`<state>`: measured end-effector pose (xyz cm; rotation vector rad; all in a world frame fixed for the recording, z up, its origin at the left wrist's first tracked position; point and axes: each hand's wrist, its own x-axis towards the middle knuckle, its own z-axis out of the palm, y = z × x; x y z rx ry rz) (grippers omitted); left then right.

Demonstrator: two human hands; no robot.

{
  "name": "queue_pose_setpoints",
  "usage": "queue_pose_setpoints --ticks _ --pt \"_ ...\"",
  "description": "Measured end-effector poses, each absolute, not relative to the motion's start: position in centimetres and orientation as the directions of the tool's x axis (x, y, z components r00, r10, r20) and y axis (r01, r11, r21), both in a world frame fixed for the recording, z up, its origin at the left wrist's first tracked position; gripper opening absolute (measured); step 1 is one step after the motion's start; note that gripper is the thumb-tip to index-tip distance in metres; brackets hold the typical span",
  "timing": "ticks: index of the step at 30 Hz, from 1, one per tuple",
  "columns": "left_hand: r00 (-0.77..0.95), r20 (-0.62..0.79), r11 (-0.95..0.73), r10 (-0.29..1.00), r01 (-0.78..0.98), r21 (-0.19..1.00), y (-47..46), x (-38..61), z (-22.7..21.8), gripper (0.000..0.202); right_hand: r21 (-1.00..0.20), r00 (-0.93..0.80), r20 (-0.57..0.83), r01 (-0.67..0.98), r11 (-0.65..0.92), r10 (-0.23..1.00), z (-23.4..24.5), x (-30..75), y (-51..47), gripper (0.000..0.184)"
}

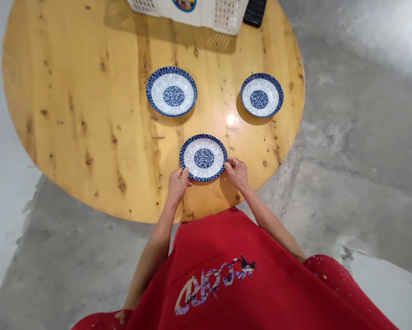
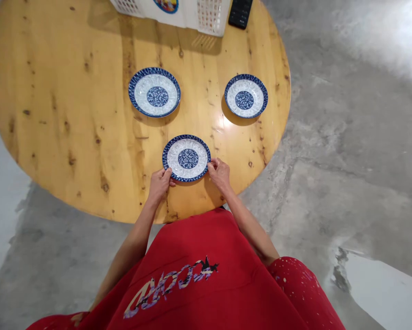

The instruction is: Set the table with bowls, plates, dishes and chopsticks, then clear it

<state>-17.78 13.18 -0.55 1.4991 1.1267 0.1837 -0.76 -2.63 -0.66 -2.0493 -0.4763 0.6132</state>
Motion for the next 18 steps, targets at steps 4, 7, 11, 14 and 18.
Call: queue_pose_setpoints --ticks 4,7,11,14,18 --pt "0.548 -0.470 0.152 0.692 0.525 0.837 13.4 -17.8 -0.5 0.033 -0.848 0.796 -0.229 0.119 -0.516 0.561 -0.3 -0.5 -2.6 0.026" --pt "0.563 -0.466 0.124 0.683 0.539 0.833 13.5 -17.9 -0.6 0.036 -0.846 0.792 -0.227 0.128 -0.518 0.566 -0.1 -0.6 -2.7 0.026" --pt "0.597 -0.525 0.139 0.607 0.570 0.810 14.0 -18.5 -0.7 0.041 -0.849 0.780 -0.245 0.115 -0.516 0.576 0.5 -0.8 -2.9 0.028" --pt "0.602 -0.538 0.102 0.591 0.605 0.789 16.0 -18.9 -0.6 0.050 -0.843 0.788 -0.265 0.089 -0.530 0.555 1.2 -0.1 -2.9 0.033" --pt "0.502 -0.397 0.015 0.768 0.607 0.795 21.7 -17.8 0.8 0.047 -0.859 0.848 -0.203 0.086 -0.505 0.489 2.1 2.7 -0.4 0.038"
